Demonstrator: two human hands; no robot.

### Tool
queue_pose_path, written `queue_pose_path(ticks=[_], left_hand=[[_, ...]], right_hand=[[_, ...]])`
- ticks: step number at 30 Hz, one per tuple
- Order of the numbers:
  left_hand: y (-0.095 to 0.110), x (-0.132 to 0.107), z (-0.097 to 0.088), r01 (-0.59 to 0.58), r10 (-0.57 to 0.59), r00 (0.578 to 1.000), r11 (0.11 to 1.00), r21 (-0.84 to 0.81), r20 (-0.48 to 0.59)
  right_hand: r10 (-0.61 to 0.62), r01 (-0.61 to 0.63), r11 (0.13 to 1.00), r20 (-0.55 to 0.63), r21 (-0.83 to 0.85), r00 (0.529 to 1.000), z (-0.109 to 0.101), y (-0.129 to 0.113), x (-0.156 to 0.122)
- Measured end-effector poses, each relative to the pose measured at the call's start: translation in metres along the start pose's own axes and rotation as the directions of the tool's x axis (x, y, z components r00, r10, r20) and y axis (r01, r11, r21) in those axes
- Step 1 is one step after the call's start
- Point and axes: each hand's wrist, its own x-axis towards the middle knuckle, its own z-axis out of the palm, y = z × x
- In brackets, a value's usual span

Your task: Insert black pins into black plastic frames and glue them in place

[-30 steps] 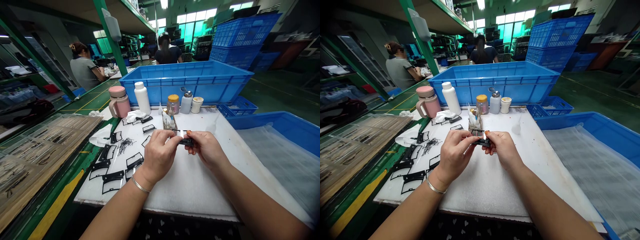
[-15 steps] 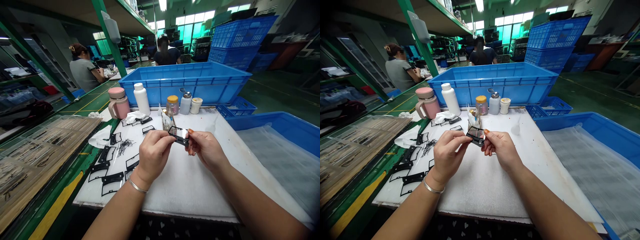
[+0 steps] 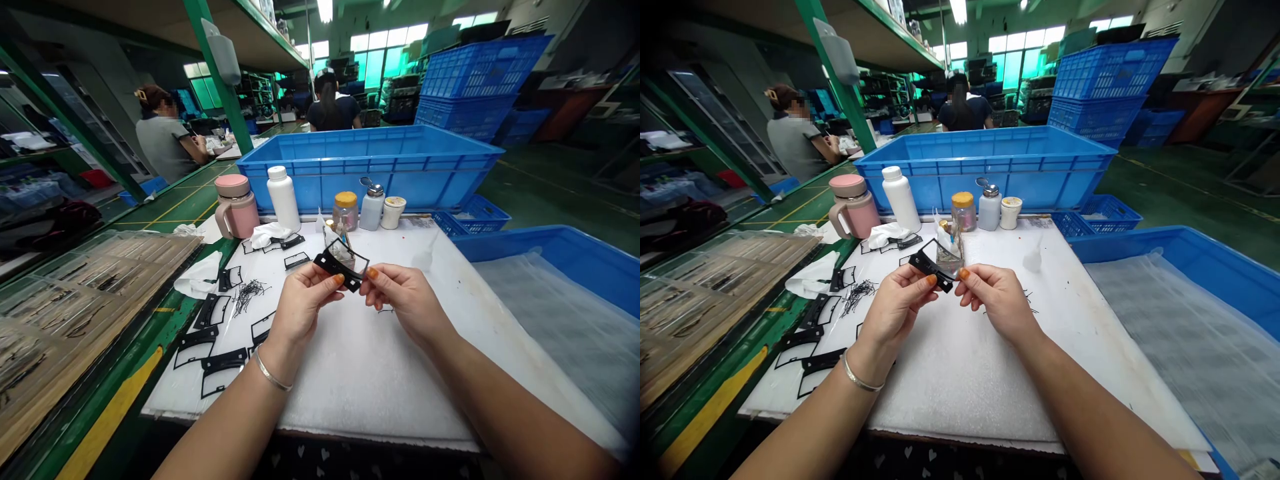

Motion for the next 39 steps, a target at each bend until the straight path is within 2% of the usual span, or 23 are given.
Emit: queue_pose_path(ticks=[7, 18, 26, 28, 29, 30, 32, 33, 34, 36, 39], left_hand=[[-0.002, -0.001, 0.001, 0.055, -0.062, 0.993, 0.996, 0.075, 0.101], [-0.002, 0.0, -0.001, 0.054, -0.067, 0.993, 0.99, 0.133, 0.099], [-0.003, 0.0, -0.002, 0.029, -0.037, 0.996, 0.995, 0.097, 0.083], [-0.003, 0.001, -0.003, 0.042, -0.047, 0.996, 0.997, 0.068, 0.073], [-0.003, 0.001, -0.003, 0.051, -0.054, 0.996, 0.998, 0.048, 0.067], [-0.003, 0.001, -0.004, 0.06, -0.062, 0.996, 0.998, 0.027, 0.064], [-0.002, 0.001, -0.005, 0.078, -0.077, 0.995, 0.997, -0.013, 0.066], [-0.002, 0.001, -0.005, 0.087, -0.085, 0.994, 0.996, -0.032, 0.069], [-0.001, 0.001, -0.005, 0.096, -0.092, 0.993, 0.994, -0.051, 0.071], [-0.001, 0.0, -0.006, 0.114, -0.108, 0.991, 0.989, -0.089, 0.074], [0.001, 0.0, -0.007, 0.141, -0.133, 0.989, 0.981, -0.132, 0.071]], right_hand=[[-0.037, 0.035, 0.998, -0.041, -0.044, 0.998, -0.002, -0.001, -0.002], [-0.077, 0.064, 0.989, -0.094, -0.136, 0.993, 0.001, -0.008, -0.004], [-0.126, 0.115, 0.981, -0.065, -0.154, 0.99, -0.003, -0.003, -0.002], [-0.188, 0.162, 0.972, -0.154, -0.167, 0.97, -0.014, -0.004, 0.0], [-0.241, 0.195, 0.961, -0.245, -0.197, 0.939, -0.022, -0.005, 0.001], [-0.3, 0.225, 0.944, -0.35, -0.241, 0.887, -0.031, -0.006, 0.003], [-0.419, 0.256, 0.9, -0.54, -0.353, 0.729, -0.054, -0.009, 0.007], [-0.449, 0.256, 0.886, -0.581, -0.386, 0.678, -0.066, -0.009, 0.009], [-0.461, 0.247, 0.879, -0.595, -0.409, 0.658, -0.077, -0.009, 0.012], [-0.457, 0.177, 0.861, -0.573, -0.477, 0.68, -0.097, -0.004, 0.018], [-0.351, 0.006, 0.832, -0.519, -0.554, 0.779, -0.115, 0.011, 0.027]])
